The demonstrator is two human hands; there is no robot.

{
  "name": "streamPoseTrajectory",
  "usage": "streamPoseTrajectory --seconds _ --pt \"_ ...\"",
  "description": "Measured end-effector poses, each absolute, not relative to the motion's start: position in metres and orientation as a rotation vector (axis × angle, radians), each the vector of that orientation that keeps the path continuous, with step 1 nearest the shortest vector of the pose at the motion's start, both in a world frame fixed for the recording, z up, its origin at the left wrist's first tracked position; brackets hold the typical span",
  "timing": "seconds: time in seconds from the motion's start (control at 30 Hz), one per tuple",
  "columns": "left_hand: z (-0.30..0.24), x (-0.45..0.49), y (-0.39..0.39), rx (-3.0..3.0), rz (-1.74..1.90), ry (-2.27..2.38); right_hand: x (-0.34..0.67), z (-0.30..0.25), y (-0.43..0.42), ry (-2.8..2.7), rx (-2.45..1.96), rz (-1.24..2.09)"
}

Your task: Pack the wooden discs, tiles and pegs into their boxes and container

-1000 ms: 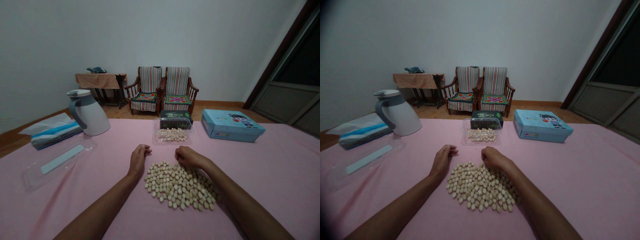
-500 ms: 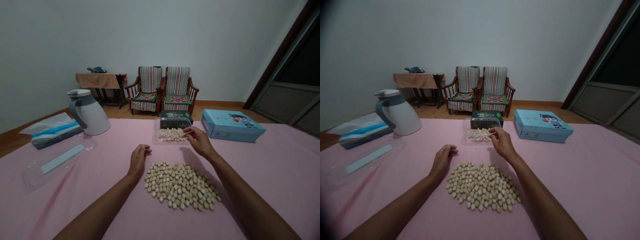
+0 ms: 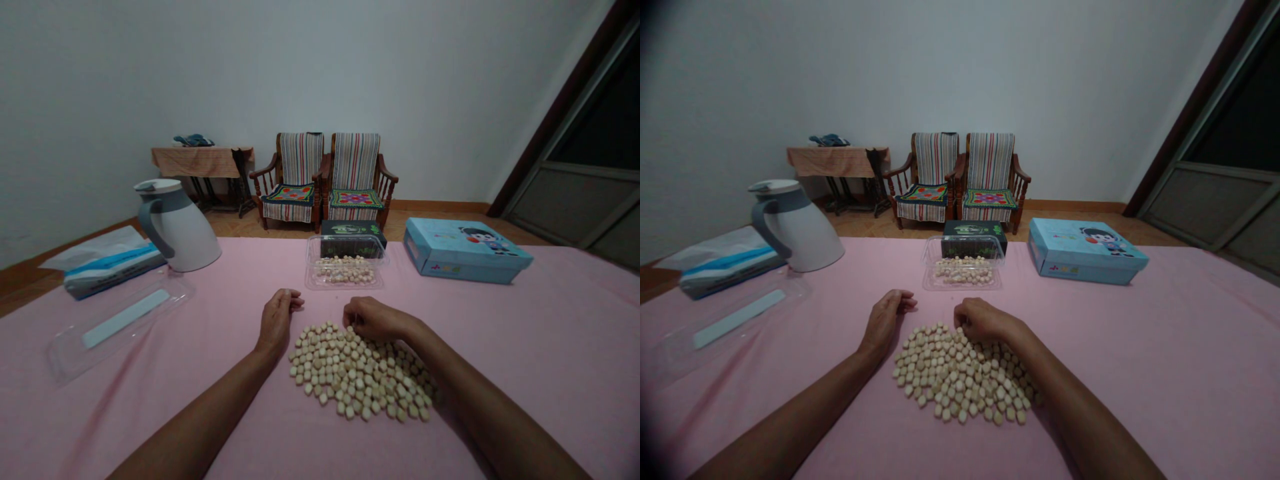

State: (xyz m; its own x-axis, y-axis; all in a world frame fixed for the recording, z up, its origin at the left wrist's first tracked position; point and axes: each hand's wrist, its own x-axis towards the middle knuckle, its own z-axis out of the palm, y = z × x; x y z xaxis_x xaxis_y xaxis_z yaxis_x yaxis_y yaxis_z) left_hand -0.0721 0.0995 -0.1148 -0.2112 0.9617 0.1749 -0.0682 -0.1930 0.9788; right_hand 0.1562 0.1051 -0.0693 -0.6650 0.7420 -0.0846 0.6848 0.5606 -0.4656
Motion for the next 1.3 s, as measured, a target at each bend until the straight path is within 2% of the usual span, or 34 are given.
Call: streamPoseTrajectory --seconds 0.23,0.4,0.5,0.83,1.0,1.3 --pt "-0.114 -0.072 0.1 1.17 1.537 1.211 0.167 -0.06 0.108 -2.562 -1.271 0.642" --pt "-0.117 -0.072 0.101 1.178 1.549 1.191 0.179 -0.041 0.12 -1.961 -1.279 0.356" --pt "-0.118 -0.072 0.101 1.165 1.556 1.18 0.181 -0.034 0.122 -1.742 -1.243 0.36" --pt "-0.112 -0.07 0.098 1.154 1.531 1.212 0.185 -0.053 0.11 -2.654 -1.488 0.655" --pt "-0.114 -0.071 0.099 1.168 1.532 1.208 0.184 -0.057 0.11 -2.752 -1.545 0.724" --pt "-0.114 -0.072 0.1 1.164 1.526 1.207 0.187 -0.056 0.111 -2.743 -1.532 0.634"
